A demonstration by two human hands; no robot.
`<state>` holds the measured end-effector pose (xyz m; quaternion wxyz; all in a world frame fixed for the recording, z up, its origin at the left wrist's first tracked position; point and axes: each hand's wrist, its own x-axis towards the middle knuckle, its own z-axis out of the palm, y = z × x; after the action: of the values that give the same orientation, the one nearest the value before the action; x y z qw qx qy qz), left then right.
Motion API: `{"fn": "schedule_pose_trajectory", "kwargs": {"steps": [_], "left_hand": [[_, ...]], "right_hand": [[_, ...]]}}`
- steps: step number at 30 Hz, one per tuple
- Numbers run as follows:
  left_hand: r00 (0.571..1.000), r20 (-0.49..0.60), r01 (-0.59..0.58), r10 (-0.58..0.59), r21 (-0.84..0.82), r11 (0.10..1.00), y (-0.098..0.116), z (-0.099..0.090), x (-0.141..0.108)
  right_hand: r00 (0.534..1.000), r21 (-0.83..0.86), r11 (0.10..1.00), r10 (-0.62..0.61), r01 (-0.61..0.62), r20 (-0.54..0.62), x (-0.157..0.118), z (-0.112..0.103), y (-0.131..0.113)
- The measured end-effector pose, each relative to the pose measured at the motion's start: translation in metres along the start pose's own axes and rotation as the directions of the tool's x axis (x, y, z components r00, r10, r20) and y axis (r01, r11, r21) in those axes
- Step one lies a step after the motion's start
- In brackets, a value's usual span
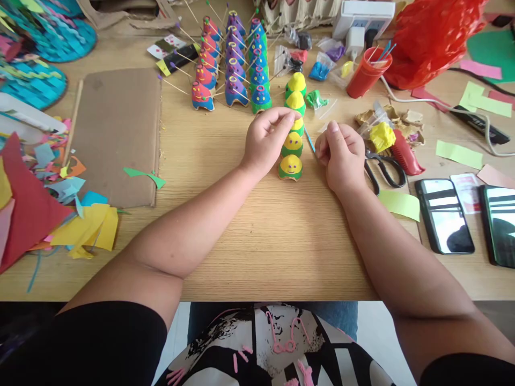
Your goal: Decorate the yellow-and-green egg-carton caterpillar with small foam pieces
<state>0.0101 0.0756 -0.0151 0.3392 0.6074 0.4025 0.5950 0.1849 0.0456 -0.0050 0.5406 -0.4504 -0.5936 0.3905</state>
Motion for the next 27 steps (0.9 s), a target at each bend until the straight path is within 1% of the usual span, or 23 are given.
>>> {"fn": "schedule_pose_trajectory", "kwargs": {"steps": [2,5,8,12,14,17,19,23,27], "left_hand": [[1.000,0.001,0.004,-0.004,-0.005,1.000,0.000,0.000,-0.001],[1.000,0.007,0.020,-0.020,-0.015,1.000,0.002,0.000,-0.002],[0.999,0.001,0.037,-0.037,0.016,0.999,0.004,0.000,-0.005],[1.000,-0.022,0.017,-0.016,0.059,0.998,0.007,0.000,-0.008],[1.000,-0.013,0.004,-0.003,0.080,0.997,0.010,-0.001,-0.009],[0.999,0.010,-0.054,0.053,0.128,0.990,0.016,-0.001,-0.010],[0.997,0.014,-0.080,0.079,0.157,0.984,0.019,-0.002,-0.010],[0.998,0.010,-0.062,0.061,0.166,0.984,0.020,-0.002,-0.011],[0.997,0.017,-0.076,0.075,0.164,0.983,0.021,-0.002,-0.011]], "right_hand": [[1.000,0.024,1.000,-0.002,0.002,0.008,0.001,-0.001,0.001],[0.999,0.060,0.998,0.028,-0.030,0.020,0.002,-0.003,0.001],[0.998,0.111,0.992,0.053,-0.056,0.032,0.003,-0.004,-0.002],[0.995,0.173,0.980,0.095,-0.098,0.030,0.003,-0.003,-0.009],[0.992,0.211,0.969,0.121,-0.126,0.037,0.003,-0.004,-0.014],[0.990,0.250,0.958,0.133,-0.138,0.036,0.002,-0.005,-0.017],[0.990,0.241,0.961,0.136,-0.138,0.027,0.002,-0.005,-0.018],[0.989,0.211,0.967,0.140,-0.145,0.039,0.002,-0.005,-0.017],[0.987,0.281,0.947,0.140,-0.158,0.083,0.003,-0.005,-0.017]]}}
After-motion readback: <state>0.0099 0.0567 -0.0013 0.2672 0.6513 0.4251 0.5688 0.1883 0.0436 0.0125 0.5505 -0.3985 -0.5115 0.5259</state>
